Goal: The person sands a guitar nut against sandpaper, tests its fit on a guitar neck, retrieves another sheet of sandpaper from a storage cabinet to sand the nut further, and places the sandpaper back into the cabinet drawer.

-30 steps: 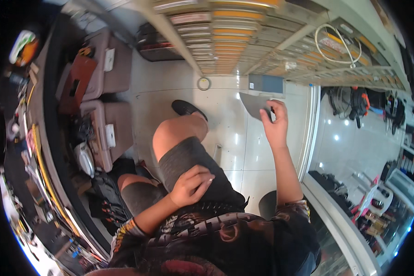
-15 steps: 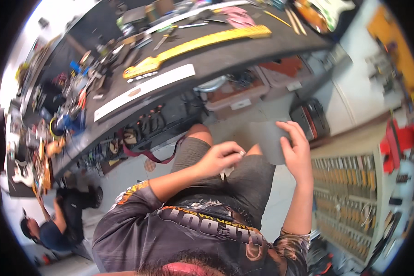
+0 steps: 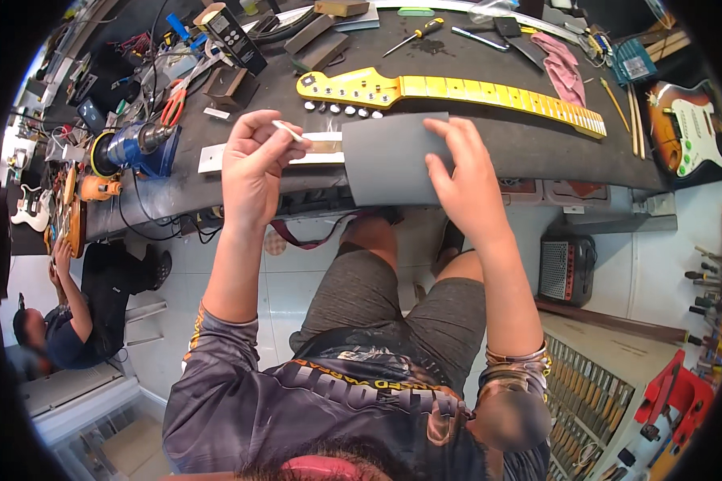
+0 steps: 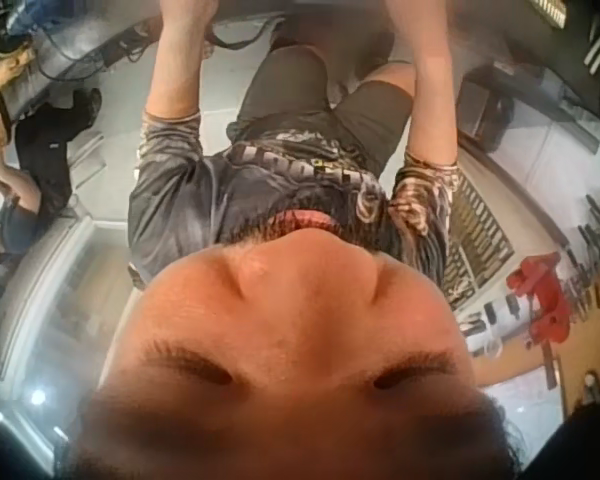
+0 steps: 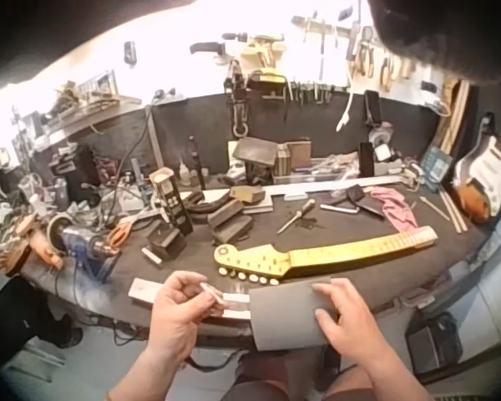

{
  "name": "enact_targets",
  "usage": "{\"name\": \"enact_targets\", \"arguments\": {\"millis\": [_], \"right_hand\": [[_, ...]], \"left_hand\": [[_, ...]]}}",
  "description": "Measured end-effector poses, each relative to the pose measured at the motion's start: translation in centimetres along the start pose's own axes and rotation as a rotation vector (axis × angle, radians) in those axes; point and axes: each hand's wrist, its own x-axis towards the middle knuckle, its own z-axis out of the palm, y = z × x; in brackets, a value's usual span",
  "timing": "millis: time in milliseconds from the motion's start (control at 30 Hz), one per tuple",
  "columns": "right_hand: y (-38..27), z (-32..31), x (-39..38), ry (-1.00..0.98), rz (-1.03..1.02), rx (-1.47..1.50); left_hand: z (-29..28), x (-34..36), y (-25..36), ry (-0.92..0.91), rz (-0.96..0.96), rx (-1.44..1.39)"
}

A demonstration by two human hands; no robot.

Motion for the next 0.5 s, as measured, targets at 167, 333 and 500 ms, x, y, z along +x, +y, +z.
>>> {"name": "enact_targets", "arguments": {"millis": [167,333,500], "right_hand": [[1.9,0.7,-0.5,0.075,-0.008,-0.239],[3.8,1.1,-0.9,0.158,-0.106,-0.198],[5.3,1.1,-1.4,0.057,-0.15,-0.076]], "left_hand": [[3.4,2.4,-3.1,-0.082,-0.095,0.059],[6.8,3.4,-5.8,-0.162,-0.087,0.291],[8.2,4.2,-7.5,-0.451,0.324,0.826]]}}
